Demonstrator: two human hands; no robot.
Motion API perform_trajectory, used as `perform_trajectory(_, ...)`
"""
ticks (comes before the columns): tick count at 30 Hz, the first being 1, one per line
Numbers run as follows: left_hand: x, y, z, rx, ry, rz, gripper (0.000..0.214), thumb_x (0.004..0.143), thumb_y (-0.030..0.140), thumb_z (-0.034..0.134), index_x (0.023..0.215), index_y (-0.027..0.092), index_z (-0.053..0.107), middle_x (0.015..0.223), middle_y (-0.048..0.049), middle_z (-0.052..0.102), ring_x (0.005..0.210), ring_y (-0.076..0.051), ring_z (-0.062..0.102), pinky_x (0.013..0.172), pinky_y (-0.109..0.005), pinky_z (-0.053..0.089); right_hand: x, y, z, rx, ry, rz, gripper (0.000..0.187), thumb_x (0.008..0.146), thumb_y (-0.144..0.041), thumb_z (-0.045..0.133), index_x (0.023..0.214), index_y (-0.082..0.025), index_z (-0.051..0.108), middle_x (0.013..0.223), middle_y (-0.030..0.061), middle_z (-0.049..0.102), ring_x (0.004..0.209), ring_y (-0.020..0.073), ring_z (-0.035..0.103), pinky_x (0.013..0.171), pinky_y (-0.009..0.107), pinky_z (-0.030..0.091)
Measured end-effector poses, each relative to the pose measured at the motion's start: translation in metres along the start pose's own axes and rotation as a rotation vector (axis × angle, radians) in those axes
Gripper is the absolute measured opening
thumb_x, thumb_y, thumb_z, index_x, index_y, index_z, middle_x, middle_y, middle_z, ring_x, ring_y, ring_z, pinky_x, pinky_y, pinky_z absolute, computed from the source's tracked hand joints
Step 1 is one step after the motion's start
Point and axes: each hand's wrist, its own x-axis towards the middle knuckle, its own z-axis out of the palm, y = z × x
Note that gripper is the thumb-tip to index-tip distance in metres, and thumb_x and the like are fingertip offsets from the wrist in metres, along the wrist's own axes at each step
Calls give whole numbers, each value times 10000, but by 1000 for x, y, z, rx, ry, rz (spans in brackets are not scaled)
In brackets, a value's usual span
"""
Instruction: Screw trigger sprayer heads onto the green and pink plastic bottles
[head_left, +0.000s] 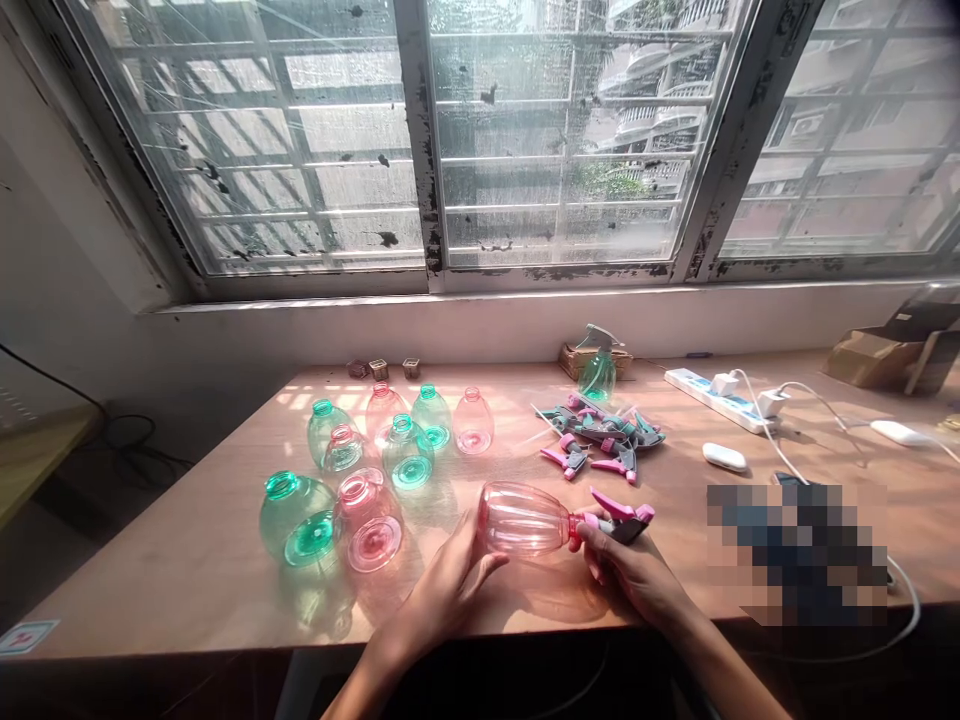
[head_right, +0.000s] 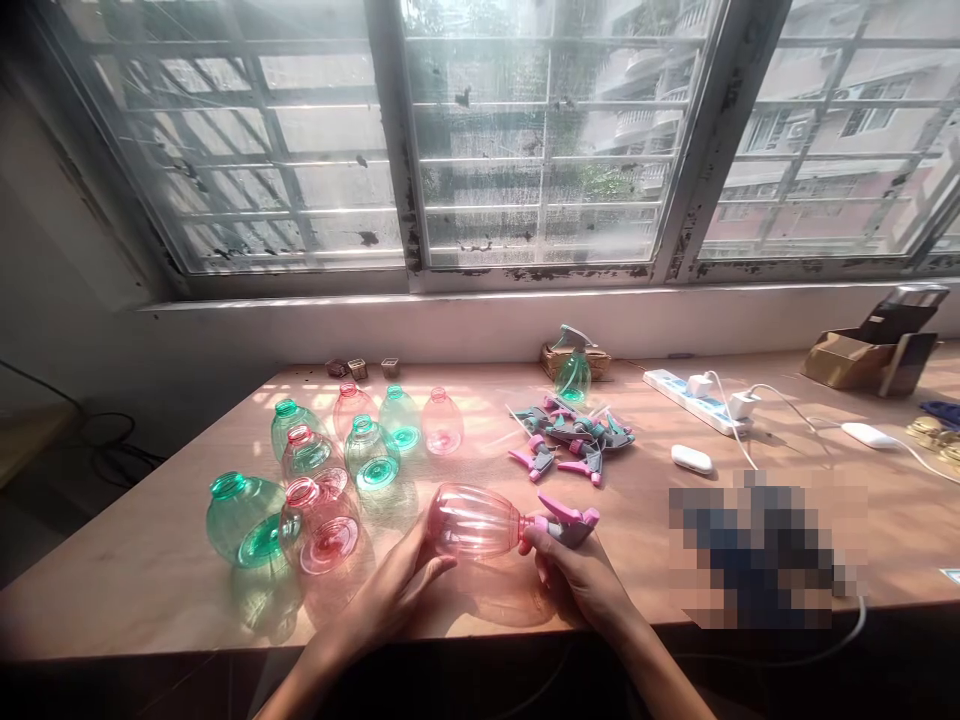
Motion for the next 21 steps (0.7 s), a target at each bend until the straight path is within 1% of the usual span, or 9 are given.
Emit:
perform_trajectory(2,-1,-2,1,-33,-16,-15,699,1107,426,509,1742,223,299,1802,-84,323,1657,-287,357,1363,-457,314,1,-1,-1,-5,9,-15,449,870,-611,871,851,-173,772,590,-11,576,511,116,460,505,275,295)
perform_trajectory(4,-1,0,-1,-69,-37,-31,744,1099,429,523,1753,200,251,1815,-100,282,1667,-288,330,1366,-467,300,1,-2,-1,-14,12,-20,462,852,-620,882,843,-171,774,597,-13,568,511,115,442,505,279,292)
perform_trajectory(6,0,6,-6,-96,-52,-43,773,1075,451,589,1749,251,268,1808,-80,311,1665,-297,334,1364,-486,305,1,-2,-1,-24,11,-17,476,833,-630,894,830,-168,778,581,-16,553,514,119,435,502,278,292)
perform_trajectory(8,0,14,-11,-116,-57,-54,749,1060,460,631,1730,326,323,1788,-44,369,1659,-305,350,1361,-513,310,0,-3,0,-30,8,-13,484,804,-628,920,834,-165,784,566,-18,548,524,125,443,505,274,301)
perform_trajectory(10,0,18,-14,-131,-48,-62,681,1067,464,621,1700,380,384,1766,-15,417,1655,-309,363,1361,-536,303,-2,-4,2,-24,13,-17,484,781,-618,944,879,-169,793,583,-17,564,546,127,452,523,271,319)
perform_trajectory(13,-1,15,-11,-148,-26,-64,636,1075,500,589,1681,405,421,1760,5,426,1661,-309,350,1368,-543,282,-4,-6,6,-10,35,-32,477,773,-606,956,940,-187,801,598,-33,553,563,121,422,544,269,328)
perform_trajectory(16,-1,7,-6,-170,-11,-58,706,1075,541,562,1720,346,351,1791,-23,358,1667,-310,331,1365,-528,302,-3,-8,7,-14,46,-35,478,782,-632,936,857,-183,791,569,-33,521,544,120,379,523,278,296)
perform_trajectory(18,1,3,-4,-191,-17,-51,738,1084,550,540,1736,286,318,1799,-61,340,1657,-311,356,1353,-517,336,-2,-8,7,-17,47,-33,492,786,-646,922,801,-177,773,605,-10,559,535,118,379,507,281,272)
perform_trajectory(21,2,6,-6,-222,-34,-52,744,1083,554,550,1731,262,331,1788,-83,367,1636,-314,404,1334,-509,374,-1,-8,5,-10,52,-31,501,775,-652,924,869,-183,774,704,11,624,539,112,392,502,278,276)
